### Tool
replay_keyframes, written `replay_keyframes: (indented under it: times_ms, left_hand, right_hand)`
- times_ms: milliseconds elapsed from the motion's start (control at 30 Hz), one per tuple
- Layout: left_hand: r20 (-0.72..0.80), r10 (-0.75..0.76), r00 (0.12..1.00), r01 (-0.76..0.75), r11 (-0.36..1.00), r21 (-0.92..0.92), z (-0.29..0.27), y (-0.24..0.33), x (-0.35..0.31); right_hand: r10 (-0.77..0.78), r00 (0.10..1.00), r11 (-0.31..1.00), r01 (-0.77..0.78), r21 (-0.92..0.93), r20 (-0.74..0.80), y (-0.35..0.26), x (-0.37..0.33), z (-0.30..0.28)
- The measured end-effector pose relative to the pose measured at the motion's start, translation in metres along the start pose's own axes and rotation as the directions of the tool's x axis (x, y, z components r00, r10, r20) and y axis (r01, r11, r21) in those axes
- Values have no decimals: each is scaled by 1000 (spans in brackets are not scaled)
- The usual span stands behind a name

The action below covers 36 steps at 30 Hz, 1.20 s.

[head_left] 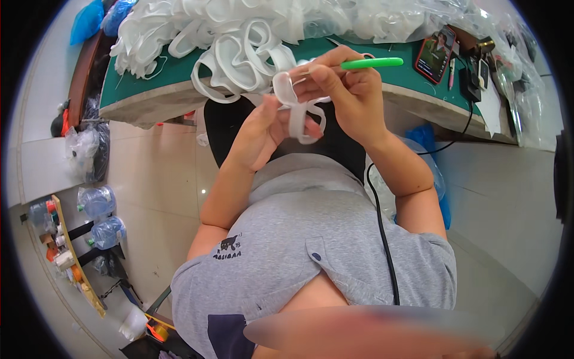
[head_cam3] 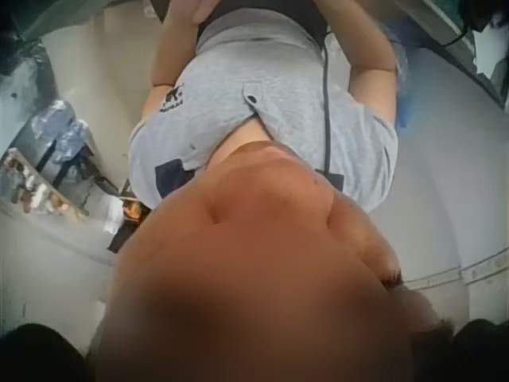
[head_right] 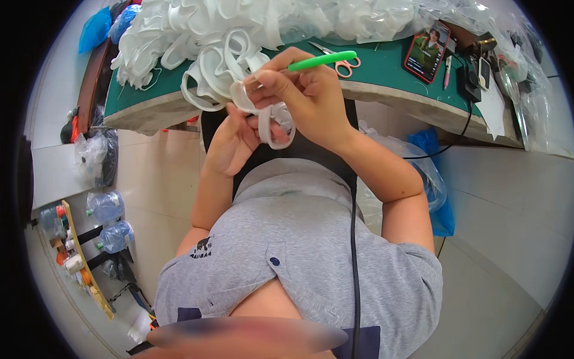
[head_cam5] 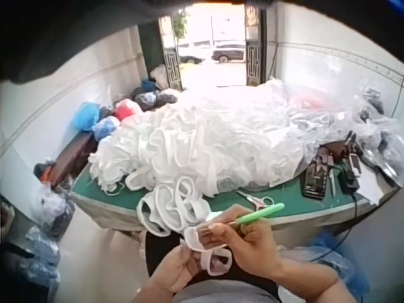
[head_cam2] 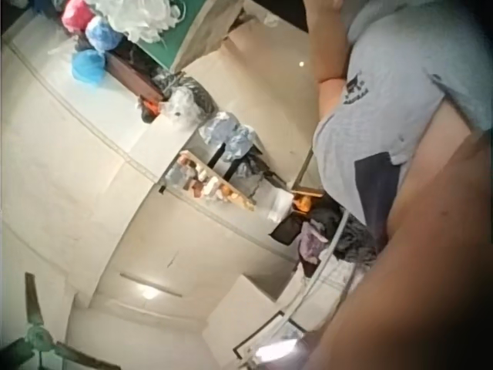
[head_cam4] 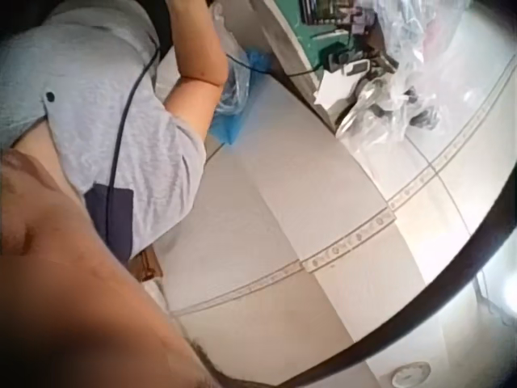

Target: Trim excess material from white plastic goggle frames using a handheld scraping tool and scissors.

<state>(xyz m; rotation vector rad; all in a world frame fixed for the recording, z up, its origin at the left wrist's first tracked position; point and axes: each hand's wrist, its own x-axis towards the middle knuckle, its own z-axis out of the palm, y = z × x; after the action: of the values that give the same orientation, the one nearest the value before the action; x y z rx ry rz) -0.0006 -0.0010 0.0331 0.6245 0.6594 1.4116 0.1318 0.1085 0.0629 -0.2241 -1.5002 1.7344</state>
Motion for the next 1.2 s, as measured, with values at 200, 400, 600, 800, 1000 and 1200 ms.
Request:
replay_keyframes:
  times_ms: [200,400,600,800,1000,1200]
  left_hand:
    - [-44,182,982,-175,976,128,-22,-6,-2]
    - [15,309,951,-310,949,57,-16,0,-2]
    - [-51,349,936,-342,933,113,-18,-7,-6]
    - [-67,387,920,-343,876,340,-11,-9,-11]
    - [-4,432,902,-404,845,350,-12,-10,-10]
    - [-27,459,888,-303,628,717,-7,-5,-13]
  right_hand:
    - [-26,893,980,112,164,-450,-1,28,-61]
    - [119,925,987,-71,144,-361,7,24,-92]
    - [94,978,933,-152,-326,-187,-13,0,-40]
    - [-360,912,549,376,-747,195,-4,-7,0]
    - [-431,801,318,565,-761,415,12,-10,-6]
    - [-433,848,389,483,-785,307,18,-13,6]
